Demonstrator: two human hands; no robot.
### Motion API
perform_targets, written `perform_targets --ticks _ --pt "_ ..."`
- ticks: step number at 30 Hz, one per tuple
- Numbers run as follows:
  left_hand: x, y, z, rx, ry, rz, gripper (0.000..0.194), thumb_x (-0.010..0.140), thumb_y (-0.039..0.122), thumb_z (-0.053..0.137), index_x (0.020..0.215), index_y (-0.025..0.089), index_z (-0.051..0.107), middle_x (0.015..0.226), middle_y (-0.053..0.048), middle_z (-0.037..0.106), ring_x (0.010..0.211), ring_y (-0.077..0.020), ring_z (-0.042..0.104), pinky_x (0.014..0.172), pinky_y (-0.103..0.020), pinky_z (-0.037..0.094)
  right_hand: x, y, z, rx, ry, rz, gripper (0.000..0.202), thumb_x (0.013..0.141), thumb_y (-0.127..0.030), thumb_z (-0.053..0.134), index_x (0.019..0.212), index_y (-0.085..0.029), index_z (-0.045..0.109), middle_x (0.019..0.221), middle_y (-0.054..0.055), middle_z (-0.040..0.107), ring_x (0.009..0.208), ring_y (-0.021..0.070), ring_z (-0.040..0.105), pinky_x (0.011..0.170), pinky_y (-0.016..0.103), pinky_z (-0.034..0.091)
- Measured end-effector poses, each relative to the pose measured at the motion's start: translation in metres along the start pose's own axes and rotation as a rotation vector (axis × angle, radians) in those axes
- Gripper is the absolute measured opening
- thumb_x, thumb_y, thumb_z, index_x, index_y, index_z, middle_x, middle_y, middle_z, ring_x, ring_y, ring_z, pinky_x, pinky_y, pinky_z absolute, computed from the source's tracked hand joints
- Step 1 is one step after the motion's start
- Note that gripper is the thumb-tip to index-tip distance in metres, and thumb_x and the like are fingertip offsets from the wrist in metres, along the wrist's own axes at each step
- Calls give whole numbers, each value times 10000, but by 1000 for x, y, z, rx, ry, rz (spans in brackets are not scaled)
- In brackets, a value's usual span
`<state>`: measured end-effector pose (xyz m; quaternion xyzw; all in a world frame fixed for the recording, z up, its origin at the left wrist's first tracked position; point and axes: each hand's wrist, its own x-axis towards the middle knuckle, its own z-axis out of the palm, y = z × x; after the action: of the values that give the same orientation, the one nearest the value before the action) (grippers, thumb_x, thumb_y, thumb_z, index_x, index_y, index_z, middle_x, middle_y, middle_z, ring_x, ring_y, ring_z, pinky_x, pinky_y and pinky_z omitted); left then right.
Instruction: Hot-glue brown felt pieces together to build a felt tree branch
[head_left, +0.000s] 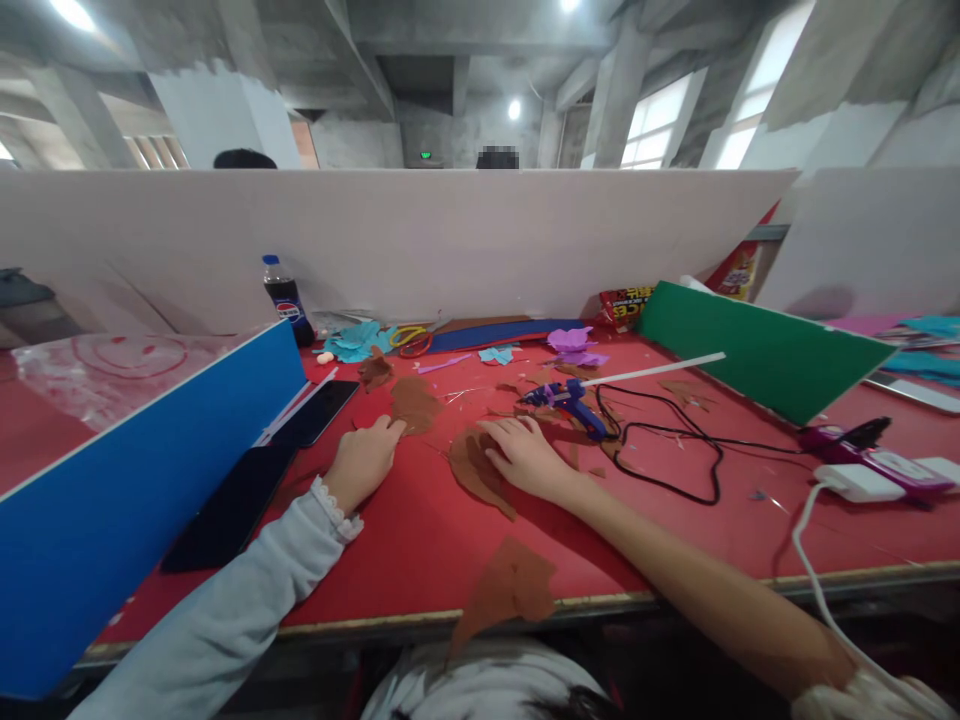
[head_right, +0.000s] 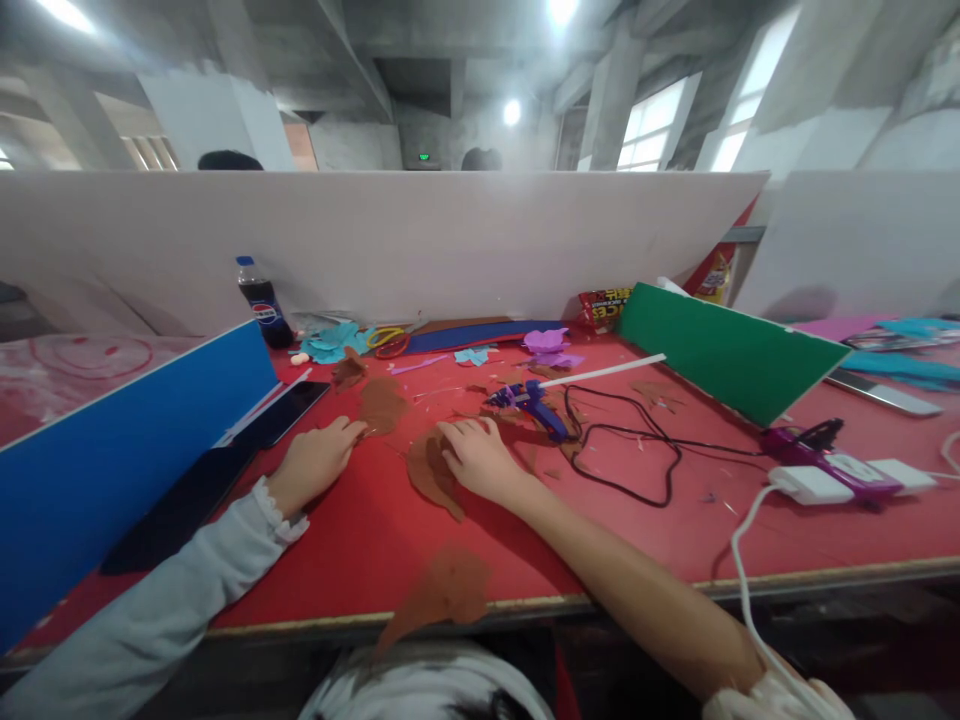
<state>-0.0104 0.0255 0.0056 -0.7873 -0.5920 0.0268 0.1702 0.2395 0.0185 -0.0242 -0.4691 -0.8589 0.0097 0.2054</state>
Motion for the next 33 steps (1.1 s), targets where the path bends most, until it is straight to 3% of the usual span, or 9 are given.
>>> perform_targets --ticks 11,17,22,28,30,33 --pt "5 -3 8 -99 -4 -2 279 882 258 320 1059 207 530 936 -87 543 716 -202 605 583 -288 423 10 4 5 37 45 64 195 816 -123 448 946 -197 573 916 47 609 931 180 506 817 311 325" --pt "18 -1 2 -128 82 32 251 870 251 365 967 173 582 970 -108 539 916 -217 525 708 -299 415 9 4 5 64 84 32 212 792 -70 442 876 -206 581 880 20 608 918 161 505 860 316 286" --pt "51 9 4 -275 56 140 236 869 294 410 953 196 608 963 -73 560 935 -186 517 773 -280 407 7 0 3 65 97 4 213 802 -78 440 889 -217 575 889 14 612 928 163 497 870 330 268" --pt "111 36 9 -273 48 129 264 858 315 468 1028 145 576 1036 -115 570 1010 -233 523 819 -336 430 7 -3 3 48 74 11 204 810 -93 440 890 -226 572 880 13 611 930 167 493 870 341 259" --pt "125 44 10 -264 5 130 246 845 311 507 975 122 596 994 -119 586 974 -232 549 810 -350 450 7 -3 3 46 68 15 214 804 -87 442 901 -228 571 893 10 610 942 165 488 879 344 251" --pt "135 51 13 -257 -39 125 284 861 311 504 1080 134 541 1080 -91 559 951 -196 557 804 -381 479 7 -4 3 40 56 17 224 804 -84 437 909 -229 571 901 13 607 953 166 482 882 349 246"
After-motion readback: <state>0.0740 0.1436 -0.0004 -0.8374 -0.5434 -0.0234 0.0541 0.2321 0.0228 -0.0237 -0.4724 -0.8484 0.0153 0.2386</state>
